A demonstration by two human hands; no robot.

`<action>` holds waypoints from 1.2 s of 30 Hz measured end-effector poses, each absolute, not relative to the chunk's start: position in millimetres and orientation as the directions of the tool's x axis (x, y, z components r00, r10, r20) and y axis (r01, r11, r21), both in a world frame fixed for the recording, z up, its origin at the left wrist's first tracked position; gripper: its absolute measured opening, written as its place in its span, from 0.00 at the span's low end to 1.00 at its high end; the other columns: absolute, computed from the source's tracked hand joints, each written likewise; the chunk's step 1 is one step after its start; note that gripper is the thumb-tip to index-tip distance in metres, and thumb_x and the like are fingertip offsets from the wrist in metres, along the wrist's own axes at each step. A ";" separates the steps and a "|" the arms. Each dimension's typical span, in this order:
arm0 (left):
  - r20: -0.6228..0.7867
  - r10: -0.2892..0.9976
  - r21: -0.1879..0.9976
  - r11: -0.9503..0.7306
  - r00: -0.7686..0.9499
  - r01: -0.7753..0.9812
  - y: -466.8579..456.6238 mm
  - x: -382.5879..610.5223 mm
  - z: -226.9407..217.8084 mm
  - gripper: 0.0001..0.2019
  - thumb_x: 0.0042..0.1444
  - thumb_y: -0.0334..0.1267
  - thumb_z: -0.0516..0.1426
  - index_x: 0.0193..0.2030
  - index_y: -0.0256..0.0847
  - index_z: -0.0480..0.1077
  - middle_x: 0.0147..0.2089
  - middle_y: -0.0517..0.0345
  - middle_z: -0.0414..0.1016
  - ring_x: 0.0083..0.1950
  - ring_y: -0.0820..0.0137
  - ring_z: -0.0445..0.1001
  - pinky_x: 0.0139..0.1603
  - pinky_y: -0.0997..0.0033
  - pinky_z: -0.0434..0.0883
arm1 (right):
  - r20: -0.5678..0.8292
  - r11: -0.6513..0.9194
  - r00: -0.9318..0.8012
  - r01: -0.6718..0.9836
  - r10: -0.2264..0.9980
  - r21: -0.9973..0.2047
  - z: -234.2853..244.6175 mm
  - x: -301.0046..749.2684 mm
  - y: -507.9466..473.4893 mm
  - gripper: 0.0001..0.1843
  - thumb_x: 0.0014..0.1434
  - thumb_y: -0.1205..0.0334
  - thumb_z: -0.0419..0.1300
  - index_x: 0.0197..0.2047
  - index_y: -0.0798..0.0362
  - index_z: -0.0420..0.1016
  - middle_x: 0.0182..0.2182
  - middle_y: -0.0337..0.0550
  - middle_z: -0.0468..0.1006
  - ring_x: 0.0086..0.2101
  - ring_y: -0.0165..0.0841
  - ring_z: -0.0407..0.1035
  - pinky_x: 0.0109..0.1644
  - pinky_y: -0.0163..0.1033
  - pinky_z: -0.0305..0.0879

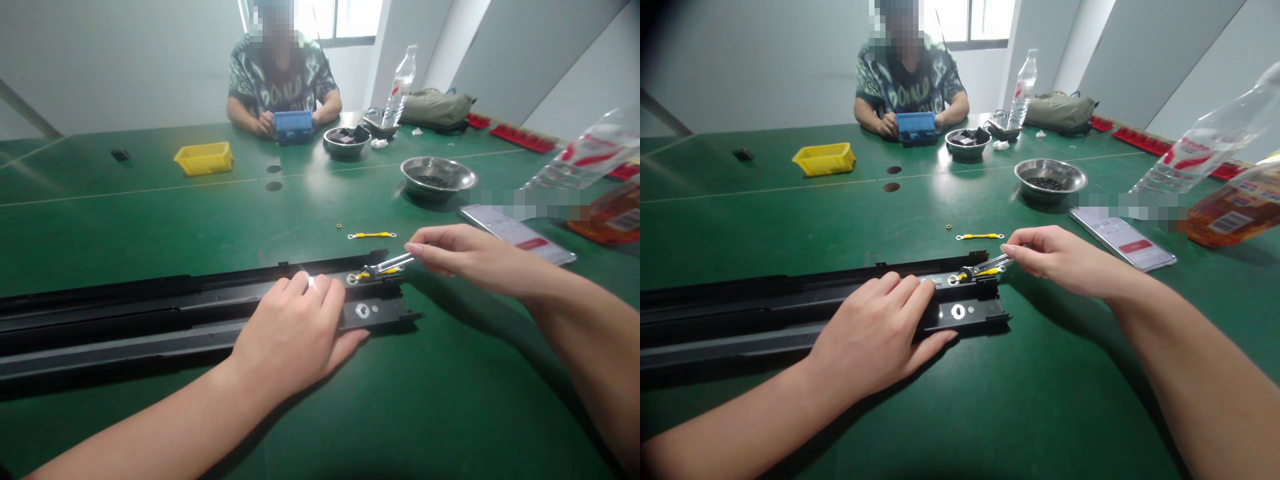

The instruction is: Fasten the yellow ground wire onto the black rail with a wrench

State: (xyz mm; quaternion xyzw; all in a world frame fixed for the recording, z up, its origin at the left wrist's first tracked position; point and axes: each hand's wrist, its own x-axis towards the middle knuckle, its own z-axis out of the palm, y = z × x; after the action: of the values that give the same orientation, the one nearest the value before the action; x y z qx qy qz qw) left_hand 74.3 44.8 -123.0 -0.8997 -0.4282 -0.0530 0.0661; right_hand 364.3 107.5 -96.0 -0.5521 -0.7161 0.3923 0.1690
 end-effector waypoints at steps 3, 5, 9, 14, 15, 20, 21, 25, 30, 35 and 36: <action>0.149 0.764 -0.079 -0.624 0.628 0.778 45.5 75.3 -123.3 0.24 0.68 0.60 0.47 0.49 0.40 0.67 0.42 0.49 0.71 0.44 0.54 0.68 0.44 0.52 0.68 | -0.079 0.124 -0.275 0.647 0.958 -0.752 -100.4 359.3 108.6 0.28 0.63 0.33 0.60 0.30 0.51 0.72 0.22 0.36 0.66 0.23 0.30 0.57 0.27 0.38 0.51; 0.145 0.765 -0.080 -0.622 0.627 0.779 45.5 75.8 -123.2 0.24 0.68 0.60 0.47 0.50 0.40 0.67 0.42 0.48 0.71 0.44 0.54 0.68 0.44 0.52 0.68 | -0.024 0.138 -0.240 0.635 0.970 -0.760 -103.6 356.0 109.2 0.28 0.63 0.34 0.60 0.29 0.51 0.71 0.21 0.36 0.67 0.24 0.30 0.57 0.27 0.38 0.52; 0.145 0.767 -0.073 -0.621 0.625 0.780 44.8 75.6 -122.7 0.23 0.68 0.60 0.47 0.49 0.41 0.67 0.42 0.48 0.72 0.44 0.54 0.68 0.44 0.53 0.68 | -0.001 0.138 -0.218 0.623 0.976 -0.770 -109.7 351.9 109.8 0.26 0.64 0.37 0.62 0.29 0.51 0.72 0.19 0.35 0.67 0.22 0.30 0.57 0.27 0.38 0.52; 0.162 0.760 -0.062 -0.628 0.629 0.776 44.5 74.6 -122.4 0.23 0.67 0.60 0.49 0.49 0.40 0.67 0.42 0.49 0.72 0.44 0.54 0.68 0.44 0.52 0.68 | 0.020 0.163 -0.247 0.578 0.969 -0.800 -116.4 349.7 111.7 0.25 0.64 0.38 0.62 0.28 0.51 0.72 0.20 0.35 0.68 0.23 0.30 0.59 0.29 0.39 0.54; 0.165 0.758 -0.062 -0.630 0.631 0.774 44.6 74.4 -122.3 0.23 0.67 0.59 0.49 0.48 0.40 0.67 0.42 0.49 0.71 0.44 0.55 0.68 0.44 0.52 0.68 | 0.029 0.171 -0.248 0.575 0.968 -0.800 -117.6 349.1 112.3 0.25 0.64 0.37 0.62 0.29 0.51 0.72 0.20 0.35 0.68 0.23 0.30 0.59 0.29 0.39 0.54; 0.161 0.759 -0.065 -0.629 0.630 0.774 45.5 74.4 -122.6 0.22 0.67 0.59 0.49 0.47 0.40 0.67 0.42 0.50 0.71 0.44 0.55 0.68 0.43 0.53 0.68 | 0.045 0.174 -0.231 0.579 0.972 -0.797 -122.5 345.4 114.3 0.26 0.65 0.37 0.61 0.28 0.51 0.71 0.20 0.36 0.69 0.24 0.30 0.60 0.31 0.39 0.56; 0.158 0.761 -0.065 -0.628 0.630 0.775 45.5 74.5 -122.8 0.22 0.67 0.59 0.49 0.48 0.41 0.67 0.42 0.49 0.71 0.44 0.54 0.68 0.44 0.52 0.68 | 0.044 0.171 -0.227 0.577 0.973 -0.799 -123.1 344.9 114.5 0.26 0.65 0.37 0.61 0.27 0.51 0.71 0.20 0.36 0.69 0.24 0.30 0.60 0.32 0.39 0.56; 0.141 0.764 -0.068 -0.627 0.630 0.776 45.6 75.4 -123.7 0.23 0.68 0.60 0.48 0.48 0.41 0.67 0.42 0.48 0.71 0.44 0.53 0.68 0.44 0.52 0.69 | 0.028 0.157 -0.225 0.581 0.974 -0.799 -125.0 344.6 114.8 0.26 0.65 0.37 0.60 0.27 0.50 0.69 0.20 0.35 0.68 0.24 0.30 0.59 0.31 0.39 0.55; 0.155 0.758 -0.077 -0.630 0.633 0.773 45.9 76.5 -123.7 0.23 0.68 0.59 0.48 0.48 0.41 0.68 0.41 0.47 0.72 0.43 0.53 0.68 0.44 0.51 0.69 | 0.054 0.175 -0.232 0.537 0.971 -0.825 -127.3 343.8 114.8 0.25 0.67 0.38 0.58 0.29 0.49 0.68 0.20 0.34 0.67 0.24 0.31 0.59 0.31 0.39 0.55; 0.165 0.753 -0.080 -0.634 0.637 0.769 44.7 76.4 -123.1 0.23 0.68 0.59 0.49 0.47 0.40 0.68 0.41 0.48 0.72 0.43 0.53 0.68 0.43 0.51 0.69 | 0.054 0.169 -0.233 0.507 0.971 -0.846 -129.3 339.9 115.3 0.26 0.68 0.37 0.57 0.28 0.49 0.65 0.20 0.34 0.67 0.24 0.30 0.59 0.33 0.39 0.56; 0.167 0.753 -0.081 -0.634 0.637 0.770 44.5 76.3 -123.1 0.23 0.68 0.59 0.49 0.47 0.40 0.68 0.41 0.48 0.72 0.43 0.53 0.68 0.43 0.51 0.69 | 0.052 0.167 -0.234 0.505 0.971 -0.847 -129.8 339.4 115.4 0.27 0.68 0.37 0.56 0.28 0.49 0.65 0.20 0.34 0.66 0.24 0.30 0.59 0.33 0.39 0.56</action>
State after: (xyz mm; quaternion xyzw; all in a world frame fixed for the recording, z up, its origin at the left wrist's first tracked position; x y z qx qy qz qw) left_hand 76.3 44.5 -123.1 -0.9018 -0.4219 -0.0588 0.0722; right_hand 339.4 115.4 -129.8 -0.5312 -0.6946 0.3666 0.3177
